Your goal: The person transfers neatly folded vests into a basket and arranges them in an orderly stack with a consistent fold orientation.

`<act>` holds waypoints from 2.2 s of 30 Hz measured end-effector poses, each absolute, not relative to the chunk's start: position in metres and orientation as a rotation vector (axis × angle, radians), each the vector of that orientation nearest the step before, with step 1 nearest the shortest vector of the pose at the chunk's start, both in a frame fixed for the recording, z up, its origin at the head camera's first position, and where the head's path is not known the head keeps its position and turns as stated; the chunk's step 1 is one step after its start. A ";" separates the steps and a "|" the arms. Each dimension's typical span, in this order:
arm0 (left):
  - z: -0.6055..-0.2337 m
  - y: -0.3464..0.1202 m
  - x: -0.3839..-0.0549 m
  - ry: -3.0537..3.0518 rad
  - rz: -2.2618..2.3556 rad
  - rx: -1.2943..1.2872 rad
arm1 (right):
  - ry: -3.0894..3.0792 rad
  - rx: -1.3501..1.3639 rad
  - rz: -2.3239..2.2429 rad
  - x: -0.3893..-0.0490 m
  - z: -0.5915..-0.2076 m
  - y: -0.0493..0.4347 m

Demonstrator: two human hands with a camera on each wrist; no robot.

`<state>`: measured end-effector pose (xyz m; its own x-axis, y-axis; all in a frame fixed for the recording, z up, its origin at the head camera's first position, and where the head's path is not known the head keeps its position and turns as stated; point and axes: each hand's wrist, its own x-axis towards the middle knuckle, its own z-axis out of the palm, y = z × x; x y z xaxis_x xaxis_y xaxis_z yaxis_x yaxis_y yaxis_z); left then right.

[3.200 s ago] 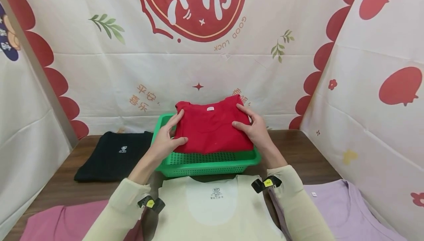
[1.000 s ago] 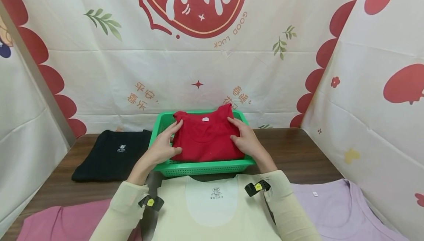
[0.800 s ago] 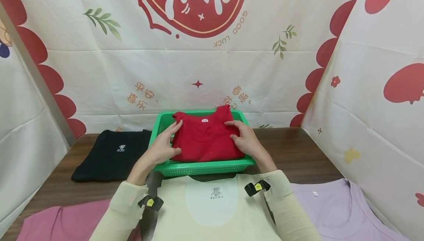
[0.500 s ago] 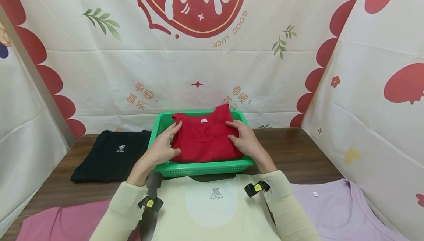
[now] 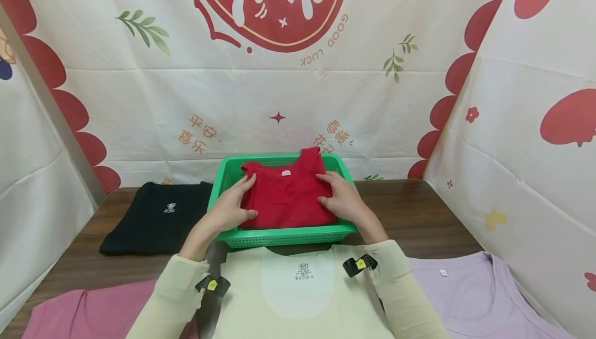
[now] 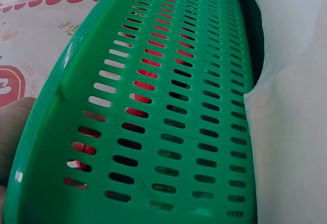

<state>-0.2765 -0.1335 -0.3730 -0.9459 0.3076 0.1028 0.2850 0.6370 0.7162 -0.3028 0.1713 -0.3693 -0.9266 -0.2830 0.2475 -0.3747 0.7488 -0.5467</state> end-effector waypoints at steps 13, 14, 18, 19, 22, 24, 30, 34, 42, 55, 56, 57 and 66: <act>-0.373 -0.130 -0.274 2.839 1.119 0.479 | -2.859 0.539 0.826 -0.300 -0.372 0.170; -0.373 -0.130 -0.274 2.839 1.114 0.474 | -2.862 0.539 0.819 -0.300 -0.372 0.170; -0.373 -0.131 -0.274 2.843 1.080 0.461 | -2.883 0.558 0.786 -0.300 -0.373 0.168; -0.373 -0.132 -0.274 2.841 1.074 0.459 | -2.890 0.562 0.779 -0.300 -0.373 0.167; -0.373 -0.132 -0.275 2.840 1.061 0.463 | -2.910 0.567 0.771 -0.301 -0.373 0.166; -0.373 -0.131 -0.275 2.840 1.059 0.467 | -2.920 0.564 0.770 -0.301 -0.374 0.166; -0.375 -0.130 -0.275 2.852 1.006 0.484 | -2.940 0.583 0.732 -0.300 -0.375 0.167; -0.375 -0.128 -0.275 2.849 0.991 0.493 | -2.943 0.600 0.724 -0.300 -0.374 0.168; -0.375 -0.127 -0.274 2.848 0.934 0.493 | -2.979 0.607 0.701 -0.299 -0.376 0.167; -0.380 -0.128 -0.275 2.847 0.863 0.492 | -3.054 0.634 0.686 -0.299 -0.381 0.165; -0.380 -0.128 -0.275 2.846 0.859 0.494 | -3.057 0.629 0.687 -0.299 -0.381 0.165; -0.380 -0.128 -0.275 2.846 0.855 0.497 | -3.060 0.623 0.690 -0.299 -0.381 0.165; -0.377 -0.126 -0.275 2.830 0.827 0.487 | -3.094 0.620 0.662 -0.298 -0.379 0.166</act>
<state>-0.2754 -0.1259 -0.3768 -0.9355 0.3489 -0.0547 0.2647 0.7951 0.5457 -0.2980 0.1659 -0.3795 -0.9227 -0.3854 -0.0002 -0.3516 0.8419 -0.4093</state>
